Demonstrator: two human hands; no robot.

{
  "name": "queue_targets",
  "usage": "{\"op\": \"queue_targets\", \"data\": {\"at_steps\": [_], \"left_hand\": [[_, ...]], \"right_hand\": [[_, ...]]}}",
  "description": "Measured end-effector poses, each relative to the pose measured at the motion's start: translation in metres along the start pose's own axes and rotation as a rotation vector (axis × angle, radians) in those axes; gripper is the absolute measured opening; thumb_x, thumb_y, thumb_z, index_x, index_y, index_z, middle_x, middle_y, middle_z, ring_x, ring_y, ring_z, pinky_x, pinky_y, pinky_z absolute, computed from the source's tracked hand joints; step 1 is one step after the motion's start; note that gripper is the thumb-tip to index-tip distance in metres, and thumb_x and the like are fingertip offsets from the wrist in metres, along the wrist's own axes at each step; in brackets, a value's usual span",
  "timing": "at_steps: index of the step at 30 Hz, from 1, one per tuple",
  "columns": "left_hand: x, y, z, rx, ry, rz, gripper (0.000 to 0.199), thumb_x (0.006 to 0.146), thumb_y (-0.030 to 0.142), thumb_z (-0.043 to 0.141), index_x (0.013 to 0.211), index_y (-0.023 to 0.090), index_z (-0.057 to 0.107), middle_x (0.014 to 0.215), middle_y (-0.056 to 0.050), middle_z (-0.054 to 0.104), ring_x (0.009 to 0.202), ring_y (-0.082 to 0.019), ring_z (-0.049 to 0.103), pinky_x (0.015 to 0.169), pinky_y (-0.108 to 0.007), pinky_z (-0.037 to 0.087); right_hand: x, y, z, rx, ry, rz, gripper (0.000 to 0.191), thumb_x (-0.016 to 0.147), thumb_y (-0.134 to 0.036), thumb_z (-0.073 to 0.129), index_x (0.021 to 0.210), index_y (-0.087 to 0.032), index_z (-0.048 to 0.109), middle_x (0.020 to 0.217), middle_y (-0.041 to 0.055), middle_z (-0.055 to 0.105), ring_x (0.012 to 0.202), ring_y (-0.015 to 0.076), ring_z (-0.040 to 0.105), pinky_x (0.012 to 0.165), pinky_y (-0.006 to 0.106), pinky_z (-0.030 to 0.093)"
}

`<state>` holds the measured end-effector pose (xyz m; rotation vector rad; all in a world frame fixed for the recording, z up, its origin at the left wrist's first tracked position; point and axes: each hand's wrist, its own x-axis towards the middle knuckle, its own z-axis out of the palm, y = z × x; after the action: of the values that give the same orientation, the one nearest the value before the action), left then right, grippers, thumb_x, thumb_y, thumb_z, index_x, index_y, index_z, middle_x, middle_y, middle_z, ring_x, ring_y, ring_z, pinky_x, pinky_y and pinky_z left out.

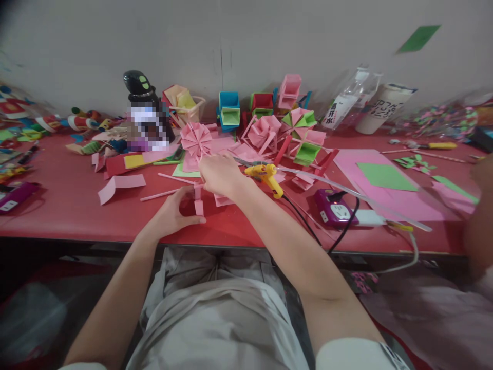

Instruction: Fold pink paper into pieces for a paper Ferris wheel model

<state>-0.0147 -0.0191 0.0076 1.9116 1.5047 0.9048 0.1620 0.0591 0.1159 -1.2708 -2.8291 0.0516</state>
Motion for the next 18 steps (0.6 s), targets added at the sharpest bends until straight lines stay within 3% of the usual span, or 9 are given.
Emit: {"op": "queue_targets", "data": {"at_steps": [18], "left_hand": [[-0.0021,-0.0015,0.0042,0.076,0.041,0.039,0.083,0.067,0.057,0.085,0.134,0.022,0.049,0.13,-0.014,0.063,0.123,-0.036,0.059,0.104,-0.053,0.044]], "right_hand": [[-0.0035,0.0053,0.0029,0.068,0.035,-0.015,0.005,0.082,-0.019,0.073,0.083,-0.019,0.078,0.101,0.0072,0.076,0.1,0.0247,0.067,0.09,0.038,0.044]]}}
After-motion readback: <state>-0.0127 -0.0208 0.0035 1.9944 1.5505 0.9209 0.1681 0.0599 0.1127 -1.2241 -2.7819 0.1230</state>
